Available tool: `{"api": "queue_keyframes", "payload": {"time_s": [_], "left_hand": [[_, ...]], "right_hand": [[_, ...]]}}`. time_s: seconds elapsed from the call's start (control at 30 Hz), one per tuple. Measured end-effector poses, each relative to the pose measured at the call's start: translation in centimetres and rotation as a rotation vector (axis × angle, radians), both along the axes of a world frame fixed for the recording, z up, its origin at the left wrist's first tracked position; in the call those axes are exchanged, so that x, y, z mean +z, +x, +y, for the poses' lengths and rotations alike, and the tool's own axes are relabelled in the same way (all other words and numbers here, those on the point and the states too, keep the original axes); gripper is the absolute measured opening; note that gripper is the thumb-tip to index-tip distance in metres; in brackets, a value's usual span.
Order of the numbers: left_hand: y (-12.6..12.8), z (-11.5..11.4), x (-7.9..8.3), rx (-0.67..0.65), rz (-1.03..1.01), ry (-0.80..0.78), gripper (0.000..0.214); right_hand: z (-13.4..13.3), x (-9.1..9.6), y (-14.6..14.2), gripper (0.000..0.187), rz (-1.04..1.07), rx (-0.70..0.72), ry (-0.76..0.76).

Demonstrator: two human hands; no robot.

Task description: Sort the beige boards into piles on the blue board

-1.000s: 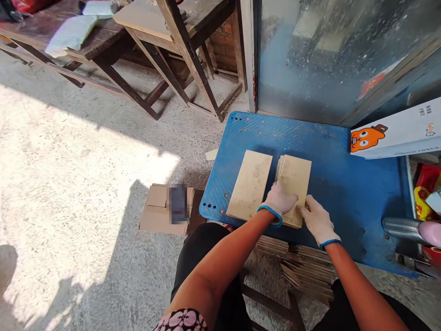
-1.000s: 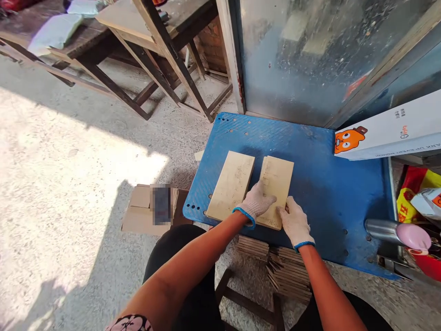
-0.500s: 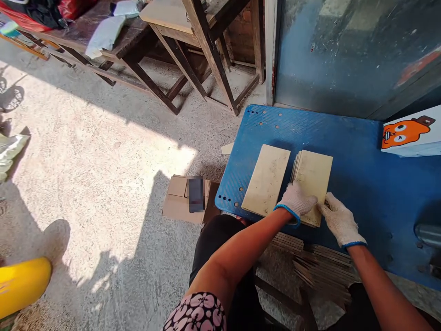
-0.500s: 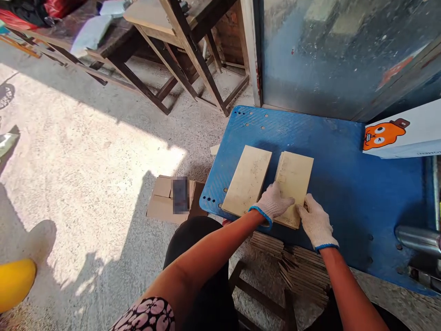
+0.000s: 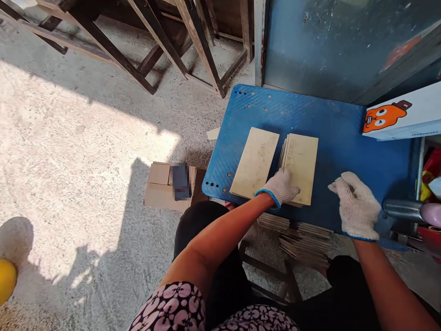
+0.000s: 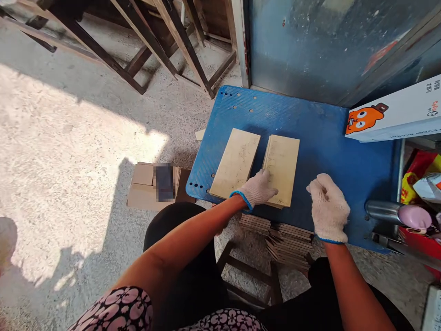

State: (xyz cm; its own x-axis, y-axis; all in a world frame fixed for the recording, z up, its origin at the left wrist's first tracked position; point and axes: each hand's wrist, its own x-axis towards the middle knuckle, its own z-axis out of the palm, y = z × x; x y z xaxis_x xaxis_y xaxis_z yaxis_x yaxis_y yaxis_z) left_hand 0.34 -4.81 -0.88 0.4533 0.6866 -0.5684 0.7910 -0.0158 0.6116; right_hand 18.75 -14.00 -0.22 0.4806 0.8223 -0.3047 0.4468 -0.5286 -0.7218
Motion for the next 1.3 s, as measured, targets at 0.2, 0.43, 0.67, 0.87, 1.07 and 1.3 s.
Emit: {"api": "queue_keyframes", "payload": {"time_s": [0.2,0.43,0.67,0.87,1.07,1.3], "left_hand": [[0.1,-0.3,0.3,-0.040,0.060,0.056,0.044],[-1.3,-0.7,1.1,-0.044,0.013,0.107,0.039],[-1.3,-0.7,1.3,-0.036,0.018,0.083,0.039],[-1.3,-0.7,1.3,-0.056,0.015,0.101,0.039],[-1.3,-0.9,1.4,-0.079,0.011,0.110,0.040],[-1.3,-0.9,1.2,-0.076,-0.024,0.124,0.037]], "right_hand": [[-2.8,0.9,-3.9,0.033,-0.160,0.470,-0.409],[-8.3,-1.5,-7.4,0.026,-0.362,1.090,-0.651],[-9.7,-3.7,-8.0,0.028,-0.536,1.238,-0.573],[-9.5,-4.0,-8.3,0.023,-0.483,1.163,-0.624],[-10.2,-4.5,-8.7,0.018,-0.419,1.154,-0.661],[-10.5,-5.7,-10.0,0.019,-0.520,1.118,-0.676]]}}
